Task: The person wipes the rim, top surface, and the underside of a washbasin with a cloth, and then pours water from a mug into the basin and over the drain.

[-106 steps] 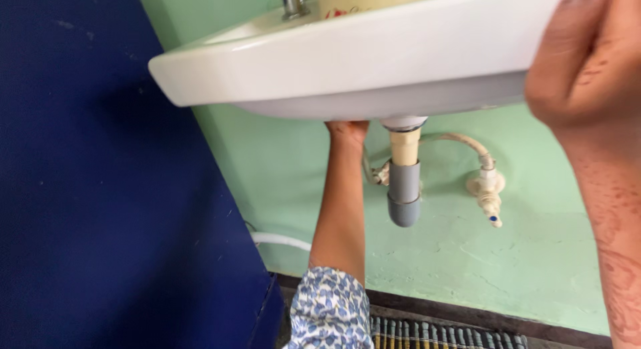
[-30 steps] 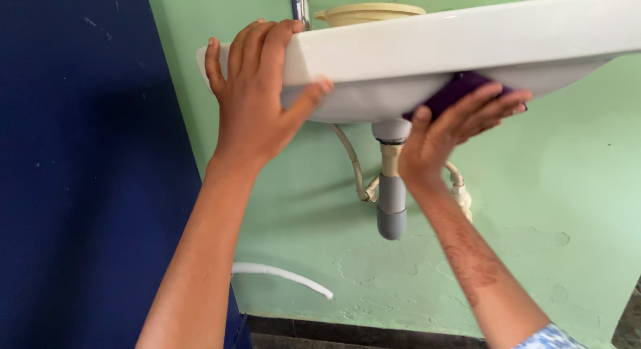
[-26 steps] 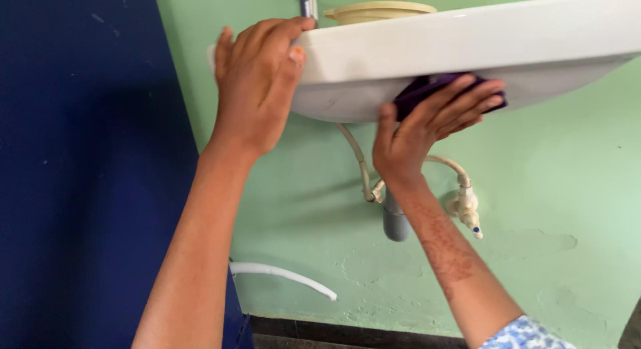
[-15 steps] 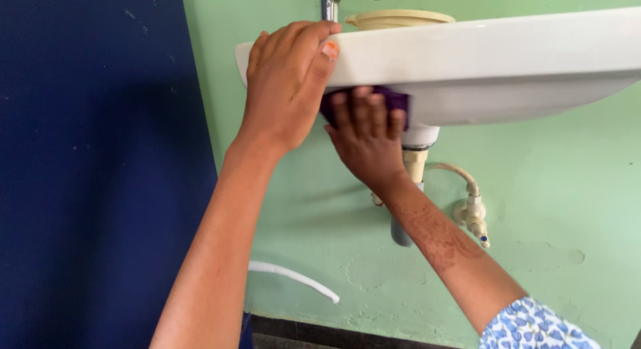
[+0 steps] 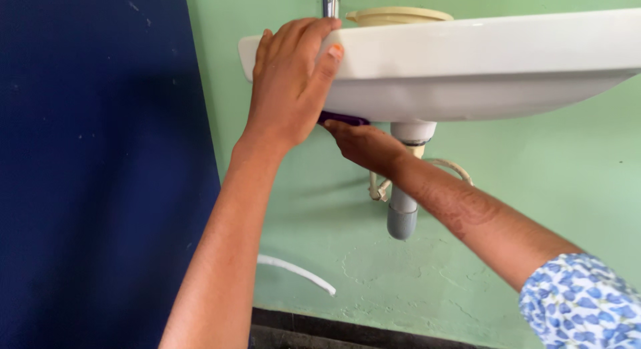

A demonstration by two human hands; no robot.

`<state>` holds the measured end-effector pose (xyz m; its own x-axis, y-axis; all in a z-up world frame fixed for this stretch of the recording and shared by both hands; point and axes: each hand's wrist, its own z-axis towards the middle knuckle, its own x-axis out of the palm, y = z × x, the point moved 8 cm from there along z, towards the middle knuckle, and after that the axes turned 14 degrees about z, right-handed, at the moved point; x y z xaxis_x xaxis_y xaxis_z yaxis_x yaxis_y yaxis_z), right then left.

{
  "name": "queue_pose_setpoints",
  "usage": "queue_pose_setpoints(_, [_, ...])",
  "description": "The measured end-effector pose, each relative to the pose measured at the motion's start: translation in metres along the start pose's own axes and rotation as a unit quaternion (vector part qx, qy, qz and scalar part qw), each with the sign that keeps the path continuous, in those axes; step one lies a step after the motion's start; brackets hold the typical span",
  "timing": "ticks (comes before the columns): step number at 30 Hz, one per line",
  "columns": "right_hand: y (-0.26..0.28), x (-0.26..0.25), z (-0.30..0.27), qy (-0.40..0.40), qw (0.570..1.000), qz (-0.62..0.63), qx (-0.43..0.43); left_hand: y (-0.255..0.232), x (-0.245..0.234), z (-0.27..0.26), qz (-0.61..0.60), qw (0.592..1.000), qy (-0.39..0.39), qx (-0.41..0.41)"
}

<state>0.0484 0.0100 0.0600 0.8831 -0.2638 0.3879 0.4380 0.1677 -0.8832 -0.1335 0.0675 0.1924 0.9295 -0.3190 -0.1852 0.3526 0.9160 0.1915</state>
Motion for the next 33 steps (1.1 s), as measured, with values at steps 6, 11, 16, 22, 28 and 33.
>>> queue_pose_setpoints(6, [0.049, -0.011, -0.042, -0.101, 0.976, 0.156, -0.114, 0.020, 0.028, -0.118, -0.214, 0.959, -0.098, -0.155])
queue_pose_setpoints(11, [0.062, 0.019, -0.042, 0.056, 0.980, 0.133, -0.134, 0.030, 0.120, -0.288, -0.599, 0.580, -0.174, -0.525])
queue_pose_setpoints(16, [0.027, 0.034, -0.010, 0.121, 0.986, 0.027, -0.115, -0.003, 0.177, -0.328, -0.729, 0.352, -0.211, -0.548])
queue_pose_setpoints(22, [0.002, 0.047, 0.012, 0.211, 0.970, -0.030, -0.113, 0.006, 0.183, -0.315, -0.775, 0.264, -0.283, -0.500])
queue_pose_setpoints(28, [0.008, 0.061, -0.003, 0.240, 0.964, -0.029, -0.112, 0.015, 0.179, -0.309, -0.796, 0.250, -0.285, -0.472])
queue_pose_setpoints(33, [0.009, 0.058, -0.028, 0.277, 0.953, 0.005, -0.122, 0.019, 0.165, -0.304, -0.805, 0.263, -0.285, -0.449])
